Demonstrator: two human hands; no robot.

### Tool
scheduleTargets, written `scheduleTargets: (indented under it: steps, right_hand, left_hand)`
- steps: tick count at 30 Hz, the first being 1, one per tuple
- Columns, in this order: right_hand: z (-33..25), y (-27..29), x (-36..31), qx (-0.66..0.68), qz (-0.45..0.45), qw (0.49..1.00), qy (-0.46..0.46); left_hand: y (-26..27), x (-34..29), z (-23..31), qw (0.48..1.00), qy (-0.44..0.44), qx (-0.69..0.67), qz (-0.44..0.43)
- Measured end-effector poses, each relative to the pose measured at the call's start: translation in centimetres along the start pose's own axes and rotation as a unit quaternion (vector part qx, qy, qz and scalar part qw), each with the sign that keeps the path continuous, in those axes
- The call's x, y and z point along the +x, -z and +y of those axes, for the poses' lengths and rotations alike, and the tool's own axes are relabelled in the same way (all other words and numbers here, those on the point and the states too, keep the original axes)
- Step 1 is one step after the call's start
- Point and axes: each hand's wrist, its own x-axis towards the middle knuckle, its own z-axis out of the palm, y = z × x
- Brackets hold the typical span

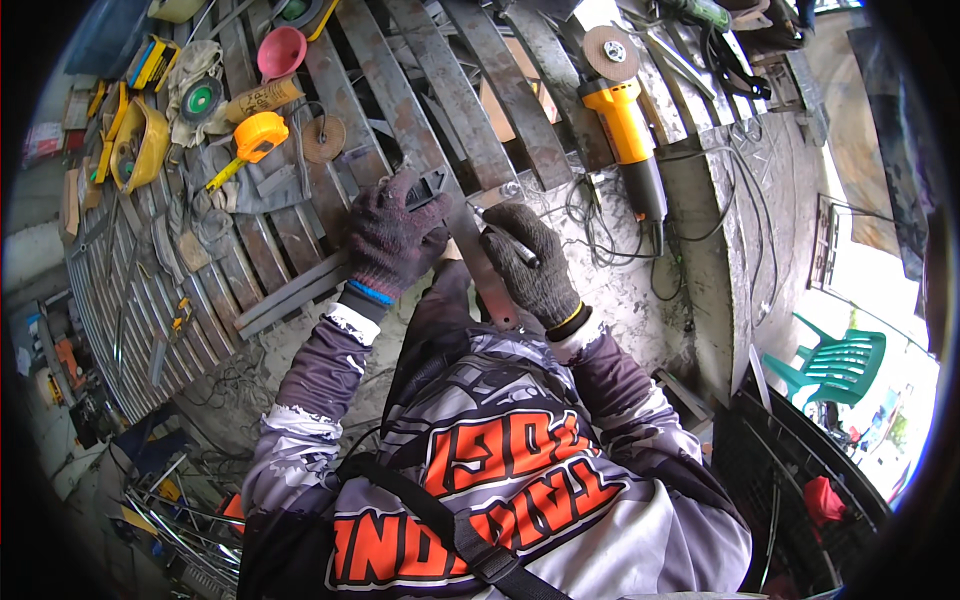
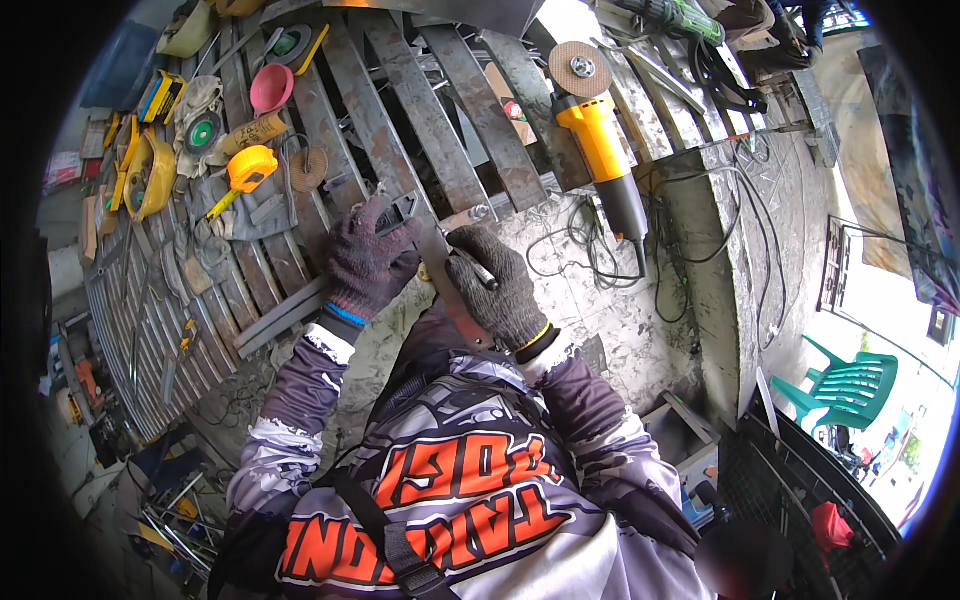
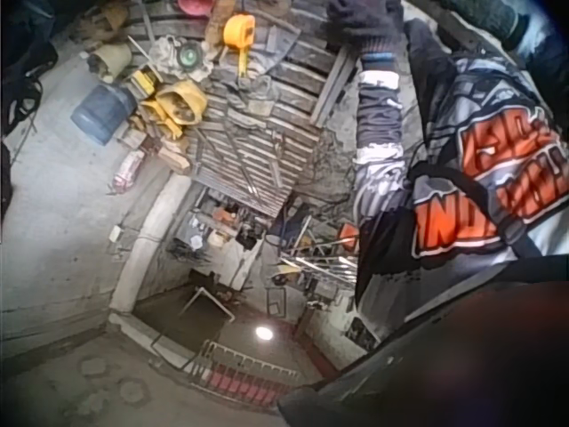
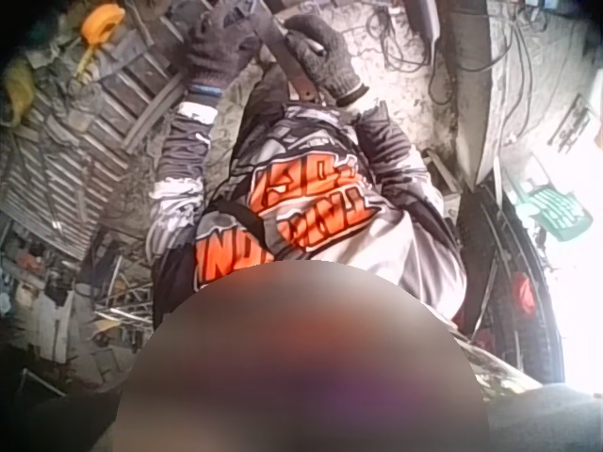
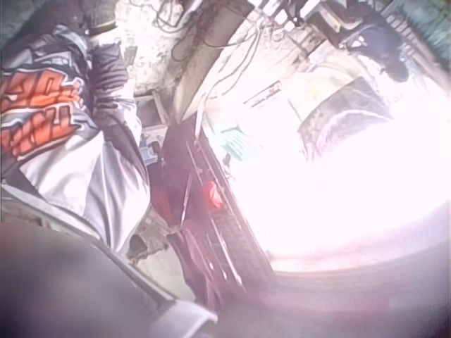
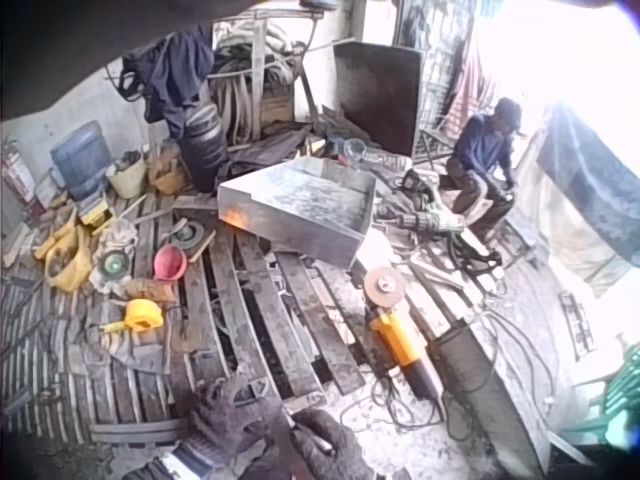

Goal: The person measures and marks a metal square tube using a try square and a marker.

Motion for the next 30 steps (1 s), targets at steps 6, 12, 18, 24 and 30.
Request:
scheduleTargets:
  steps: [6, 12, 18, 24, 30]
  right_hand:
    - [-0.4, 0.2, 0.1, 0.002, 0.004, 1.000, 0.011]
    - [-0.4, 1.5, -0.5, 0.006, -0.020, 1.000, -0.020]
    - [-0.5, 1.8, -2.5, 0.022, 0.008, 0.998, -0.059]
    - [-0.4, 1.6, -2.7, -0.033, 0.016, 0.999, 0.004]
    - [-0.7, 0.8, 0.0, -0.017, 0.006, 0.999, 0.042]
  left_hand:
    - [0.0, 0.2, 0.1, 1.000, 0.001, -0.011, -0.003]
    - [-0.2, 0.1, 0.0, 1.000, -0.001, 0.009, 0.007]
    - [-0.3, 0.0, 0.1, 1.000, 0.000, 0.009, 0.015]
    - [-0.4, 0.1, 0.0, 1.000, 0.001, 0.001, 0.010]
    - [-0.2, 0.2, 0.1, 1.000, 0.007, 0.026, -0.001]
